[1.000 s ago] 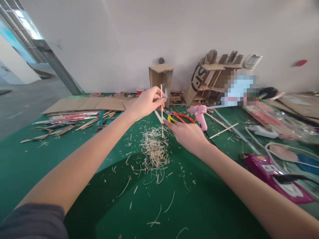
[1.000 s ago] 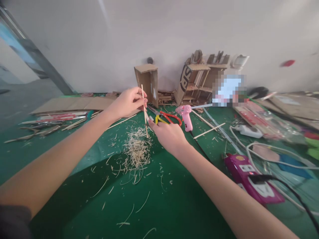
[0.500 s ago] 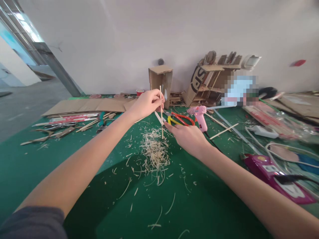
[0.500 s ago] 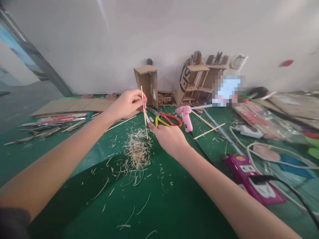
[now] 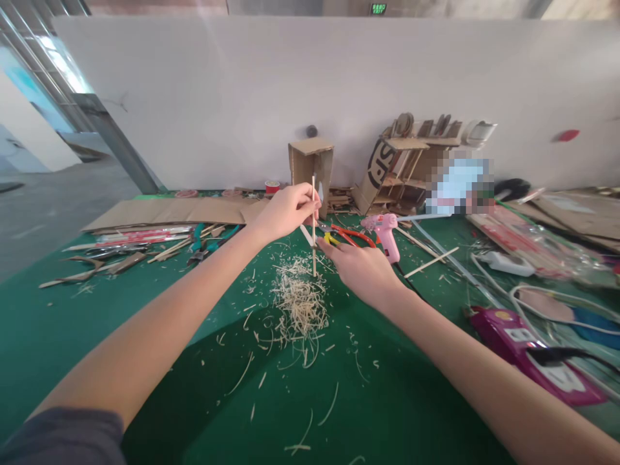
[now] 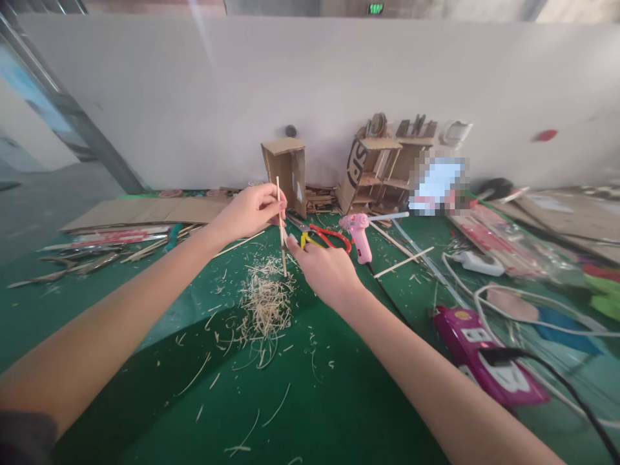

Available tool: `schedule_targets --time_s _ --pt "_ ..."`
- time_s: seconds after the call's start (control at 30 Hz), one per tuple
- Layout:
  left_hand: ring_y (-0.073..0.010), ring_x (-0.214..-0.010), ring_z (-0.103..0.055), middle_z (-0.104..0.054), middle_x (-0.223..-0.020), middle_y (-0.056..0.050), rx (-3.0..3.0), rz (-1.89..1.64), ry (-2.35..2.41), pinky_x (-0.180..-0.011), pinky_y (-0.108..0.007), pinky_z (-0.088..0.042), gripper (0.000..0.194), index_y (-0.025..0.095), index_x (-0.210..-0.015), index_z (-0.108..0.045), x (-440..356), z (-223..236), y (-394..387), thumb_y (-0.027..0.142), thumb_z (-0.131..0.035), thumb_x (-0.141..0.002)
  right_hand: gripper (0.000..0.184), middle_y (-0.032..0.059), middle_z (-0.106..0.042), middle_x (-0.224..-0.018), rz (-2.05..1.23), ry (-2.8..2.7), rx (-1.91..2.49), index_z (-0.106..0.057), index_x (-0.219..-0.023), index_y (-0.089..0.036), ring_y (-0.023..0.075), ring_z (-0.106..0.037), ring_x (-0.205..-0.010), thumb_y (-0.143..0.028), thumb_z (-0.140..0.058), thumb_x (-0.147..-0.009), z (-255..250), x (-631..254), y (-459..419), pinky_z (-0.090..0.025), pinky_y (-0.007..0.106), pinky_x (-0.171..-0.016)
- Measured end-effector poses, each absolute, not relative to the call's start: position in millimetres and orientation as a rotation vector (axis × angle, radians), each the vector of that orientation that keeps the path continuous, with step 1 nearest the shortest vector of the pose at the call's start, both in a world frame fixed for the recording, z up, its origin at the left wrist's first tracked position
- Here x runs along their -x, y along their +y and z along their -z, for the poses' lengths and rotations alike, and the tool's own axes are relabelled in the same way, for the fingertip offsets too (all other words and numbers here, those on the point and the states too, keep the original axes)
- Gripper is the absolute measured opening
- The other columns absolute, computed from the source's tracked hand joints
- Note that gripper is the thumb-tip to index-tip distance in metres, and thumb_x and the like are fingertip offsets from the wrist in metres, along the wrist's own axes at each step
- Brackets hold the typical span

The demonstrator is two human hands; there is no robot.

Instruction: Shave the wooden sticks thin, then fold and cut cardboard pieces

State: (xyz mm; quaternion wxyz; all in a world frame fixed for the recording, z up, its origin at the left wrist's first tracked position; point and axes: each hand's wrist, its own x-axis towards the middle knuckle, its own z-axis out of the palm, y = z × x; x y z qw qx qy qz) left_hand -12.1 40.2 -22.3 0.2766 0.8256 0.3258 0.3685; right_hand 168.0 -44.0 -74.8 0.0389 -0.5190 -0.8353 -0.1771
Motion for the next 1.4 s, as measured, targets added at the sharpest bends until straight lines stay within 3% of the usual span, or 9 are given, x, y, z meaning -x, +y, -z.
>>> schedule_targets --time_s 0.17,0.43,0.77,1.03,1.4 --pt "-0.0126 -0.065 -0.067 -0.066 -0.075 -0.004 -2.145 -0.981 0.865 -0.065 -0.026 -0.058 0.010 0.017 -0.084 -0.051 13.1 23.3 42.7 0.026 -0.051 -0.090 0.069 0.0048 -0.067 -0.081 0.439 -2.796 1.495 -0.048 -0.135 -0.023 0.0105 -0.053 -0.055 0.002 -0.044 -0.071 84.0 -166.0 -51.3 -0.022 0.026 -0.048" --pt "-0.0123 -0.068 -0.067 -0.066 -0.079 -0.005 -2.162 -0.963 0.865 -0.066 -0.026 -0.057 0.011 0.015 -0.088 -0.052 13.0 23.8 43.1 0.025 -0.048 -0.091 0.060 0.0064 -0.067 -0.088 0.545 -2.569 1.630 -0.039 -0.142 -0.026 0.0123 -0.054 -0.056 -0.011 -0.039 -0.084 76.8 -171.4 -42.4 -0.021 0.027 -0.048" --pt "-0.0118 -0.066 -0.067 -0.065 -0.079 -0.005 -2.171 -0.972 0.893 -0.063 -0.024 -0.055 0.012 0.015 -0.090 -0.053 13.7 23.8 41.2 0.025 -0.046 -0.092 0.066 0.0037 -0.066 -0.076 0.407 -2.805 1.517 -0.049 -0.134 -0.022 0.0107 -0.051 -0.052 0.001 -0.044 -0.072 87.1 -166.3 -53.0 -0.019 0.028 -0.046" --pt "-0.0108 -0.067 -0.067 -0.064 -0.079 -0.006 -2.153 -0.953 0.882 -0.064 -0.022 -0.055 0.011 0.013 -0.092 -0.054 10.2 20.7 37.3 0.020 -0.046 -0.091 0.057 0.0066 -0.068 -0.087 0.561 -2.585 1.576 -0.043 -0.140 -0.024 0.0118 -0.053 -0.057 -0.010 -0.040 -0.084 79.8 -173.3 -42.7 -0.018 0.028 -0.047" --pt "-0.0111 -0.069 -0.067 -0.065 -0.081 -0.006 -2.193 -0.941 0.906 -0.065 -0.024 -0.053 0.013 0.014 -0.095 -0.053 13.5 23.4 41.7 0.020 -0.042 -0.093 0.059 0.0033 -0.069 -0.079 0.369 -2.808 1.522 -0.052 -0.131 -0.028 0.0106 -0.052 -0.050 -0.005 -0.044 -0.078 83.0 -169.1 -51.6 -0.019 0.026 -0.045"
